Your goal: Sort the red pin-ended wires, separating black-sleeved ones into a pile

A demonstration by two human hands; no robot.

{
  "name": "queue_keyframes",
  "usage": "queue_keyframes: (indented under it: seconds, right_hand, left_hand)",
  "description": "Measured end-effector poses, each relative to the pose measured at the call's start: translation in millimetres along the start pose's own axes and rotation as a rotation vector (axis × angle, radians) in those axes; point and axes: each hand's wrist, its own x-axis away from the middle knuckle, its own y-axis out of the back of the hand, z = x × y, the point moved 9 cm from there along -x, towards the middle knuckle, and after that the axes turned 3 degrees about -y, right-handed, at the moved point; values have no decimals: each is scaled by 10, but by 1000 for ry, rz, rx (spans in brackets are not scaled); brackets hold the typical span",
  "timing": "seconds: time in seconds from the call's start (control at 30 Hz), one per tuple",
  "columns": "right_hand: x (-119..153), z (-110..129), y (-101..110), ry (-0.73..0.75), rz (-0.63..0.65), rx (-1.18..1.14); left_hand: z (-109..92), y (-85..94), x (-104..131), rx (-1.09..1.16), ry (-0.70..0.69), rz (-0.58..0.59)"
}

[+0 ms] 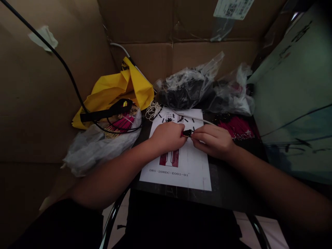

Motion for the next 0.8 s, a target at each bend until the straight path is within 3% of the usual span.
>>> queue_keyframes:
  seconds: [0.3, 0.5, 0.8]
  right_hand:
    - [-1, -25, -92, -33, 87, -27]
    - [12, -91, -37, -88, -10, -92]
    - [-13, -284, -2, -287, -17, -354]
  left_hand:
    - [16, -49, 7, -37, 28, 34]
    - [-3, 5, -5, -74, 3, -6]
    - [-107, 95, 21, -97, -108, -78]
